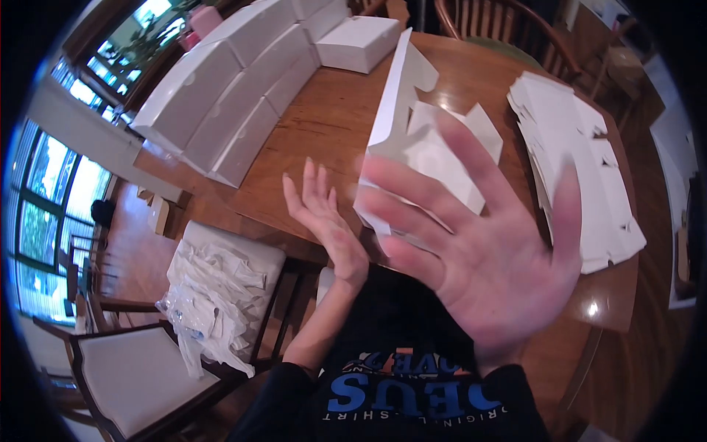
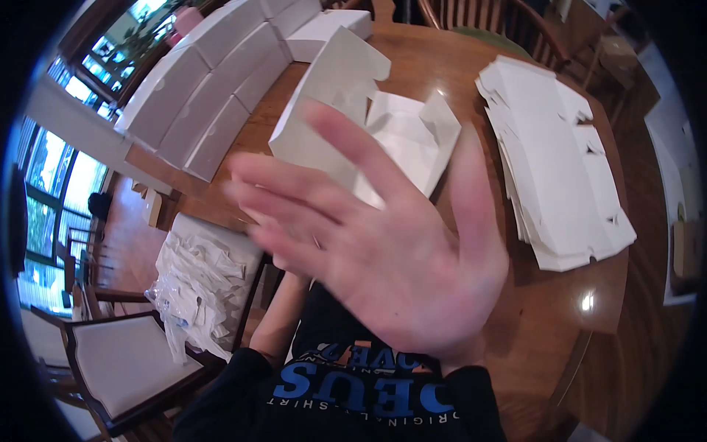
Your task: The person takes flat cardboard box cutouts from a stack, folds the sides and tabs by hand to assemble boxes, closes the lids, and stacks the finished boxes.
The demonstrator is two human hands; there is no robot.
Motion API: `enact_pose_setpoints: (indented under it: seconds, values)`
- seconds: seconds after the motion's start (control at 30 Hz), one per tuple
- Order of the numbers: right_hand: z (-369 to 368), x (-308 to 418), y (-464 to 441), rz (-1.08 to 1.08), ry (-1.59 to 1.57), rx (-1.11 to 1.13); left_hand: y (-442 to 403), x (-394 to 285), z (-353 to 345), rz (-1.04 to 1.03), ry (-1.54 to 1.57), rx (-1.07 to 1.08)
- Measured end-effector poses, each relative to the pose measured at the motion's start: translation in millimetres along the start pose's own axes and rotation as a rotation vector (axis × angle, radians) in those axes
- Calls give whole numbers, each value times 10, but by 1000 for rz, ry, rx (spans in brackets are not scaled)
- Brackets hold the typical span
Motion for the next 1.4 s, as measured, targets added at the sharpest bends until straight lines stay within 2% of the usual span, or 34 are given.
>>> enact_pose_setpoints:
  seconds: [0.03, 0.1, 0.23, 0.73, 1.4]
  values:
    - [-101, -41, -49, -78, -201, -56, 15, 23, 18, 9, 11, 10]
    - [-139, -209, -131, -151, -297, -99, 41, 58, 51, 26, 24, 25]
    - [-122, -683, -159, -223, -270, -107, 34, 77, 119, 36, 33, 42]
    - [-108, -1491, 149, -473, -172, -98, 60, -124, 485, -21, 14, 27]
    - [-48, -1905, 245, -588, -103, -125, 41, -258, 739, -19, 16, 0]
Point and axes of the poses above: each hand's wrist, its own y-axis away from the middle knuckle, its own z-axis out of the back of the hand, x = y × z, the point moved 6 cm from there along -y, towards the middle knuckle, and after that the axes turned 11 degrees about z, right-handed, at the moved point
